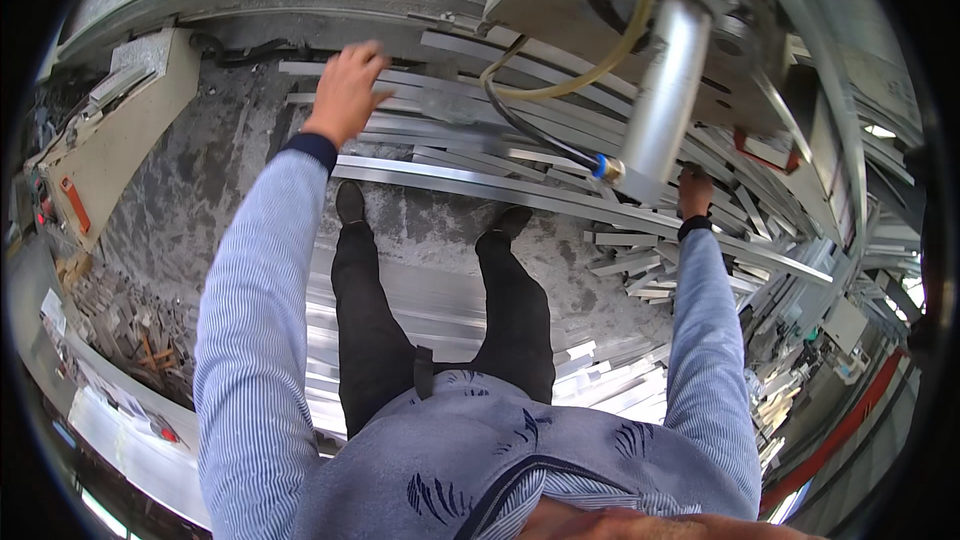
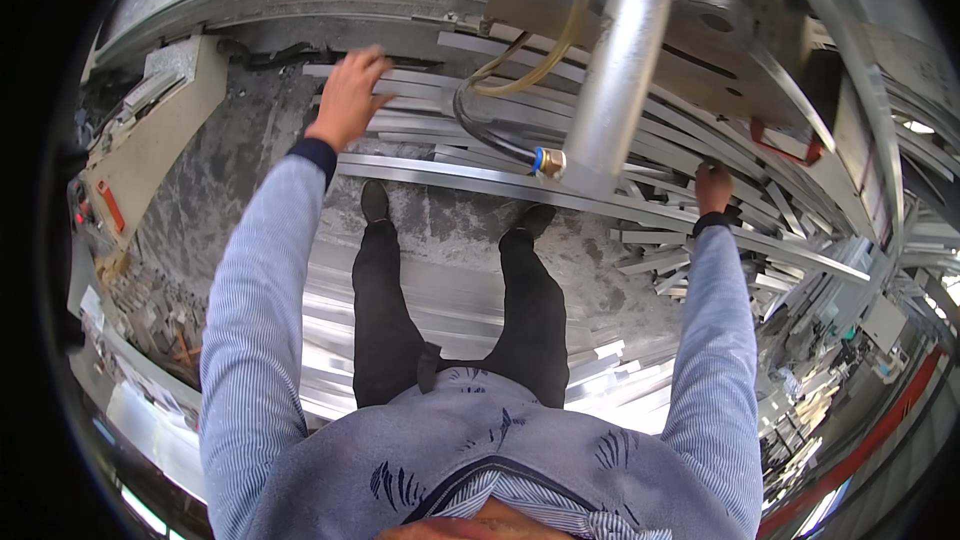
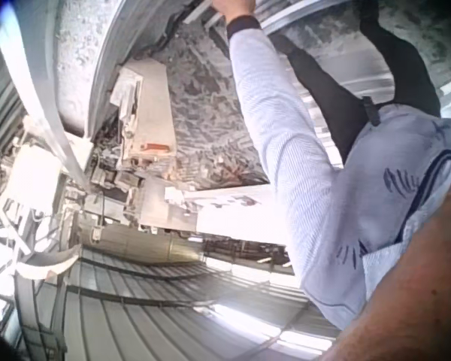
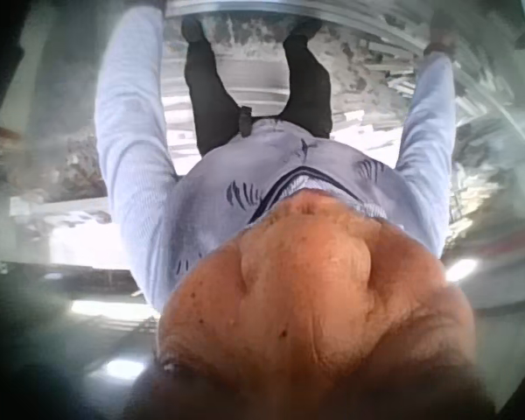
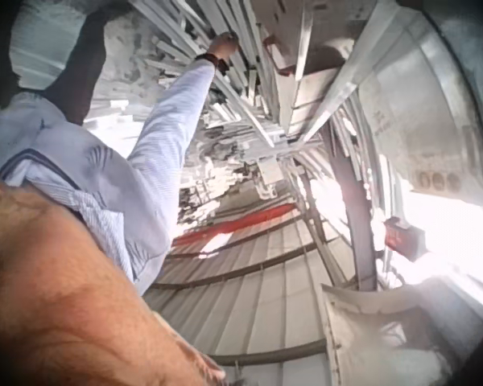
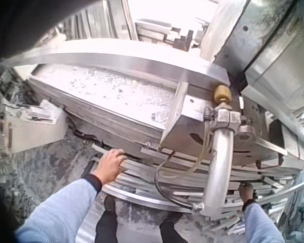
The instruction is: The person loads long metal profiles into a cutting machine, measures them with a ruler, and operates the machine to cut the pieces. The person then removes the cut pieces and stacks them nearby.
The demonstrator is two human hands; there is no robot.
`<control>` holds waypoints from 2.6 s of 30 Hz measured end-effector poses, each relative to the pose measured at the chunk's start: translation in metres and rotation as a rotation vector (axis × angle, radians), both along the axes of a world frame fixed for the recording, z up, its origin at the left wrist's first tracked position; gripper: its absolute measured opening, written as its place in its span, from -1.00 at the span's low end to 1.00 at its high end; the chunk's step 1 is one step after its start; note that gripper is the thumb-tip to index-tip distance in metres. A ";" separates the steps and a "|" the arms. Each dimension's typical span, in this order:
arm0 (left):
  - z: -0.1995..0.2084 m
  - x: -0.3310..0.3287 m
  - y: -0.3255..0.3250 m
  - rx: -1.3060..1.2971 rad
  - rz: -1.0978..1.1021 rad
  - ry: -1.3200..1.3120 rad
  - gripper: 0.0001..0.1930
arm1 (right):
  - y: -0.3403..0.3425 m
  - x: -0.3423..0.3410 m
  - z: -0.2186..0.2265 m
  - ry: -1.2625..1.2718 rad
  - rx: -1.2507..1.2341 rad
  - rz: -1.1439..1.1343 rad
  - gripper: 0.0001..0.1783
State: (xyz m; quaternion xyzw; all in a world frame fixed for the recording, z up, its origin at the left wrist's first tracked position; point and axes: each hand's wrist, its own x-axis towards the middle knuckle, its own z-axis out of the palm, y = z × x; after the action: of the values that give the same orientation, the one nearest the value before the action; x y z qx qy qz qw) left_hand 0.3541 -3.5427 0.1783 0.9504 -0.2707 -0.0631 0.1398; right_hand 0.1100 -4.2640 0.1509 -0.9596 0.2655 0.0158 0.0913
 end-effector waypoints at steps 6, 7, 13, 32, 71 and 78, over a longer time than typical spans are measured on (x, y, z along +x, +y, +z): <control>-0.017 0.111 -0.081 0.283 -0.023 -0.232 0.04 | -0.066 0.051 -0.069 -0.139 0.780 -0.578 -0.61; -0.017 0.126 -0.089 0.316 -0.033 -0.217 0.05 | -0.078 0.054 -0.077 -0.130 0.774 -0.657 -0.61; -0.010 0.162 -0.105 0.314 -0.169 -0.117 0.25 | -0.131 0.073 -0.109 -0.282 1.130 -0.774 -0.37; -0.007 0.165 -0.107 0.385 -0.182 -0.126 0.21 | -0.164 0.110 -0.117 -0.250 1.140 -0.743 -0.44; -0.002 0.164 -0.110 0.408 -0.151 -0.038 0.27 | -0.170 0.111 -0.106 -0.241 1.132 -0.711 -0.56; -0.003 0.164 -0.111 0.424 -0.128 -0.003 0.27 | -0.170 0.112 -0.106 -0.238 1.137 -0.705 -0.58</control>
State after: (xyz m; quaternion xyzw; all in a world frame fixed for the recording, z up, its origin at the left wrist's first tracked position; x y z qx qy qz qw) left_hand 0.5177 -3.6534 0.1757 0.9394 -0.3115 -0.1257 -0.0678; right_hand 0.2221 -4.4339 0.0451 -0.6139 0.5009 0.0165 0.6099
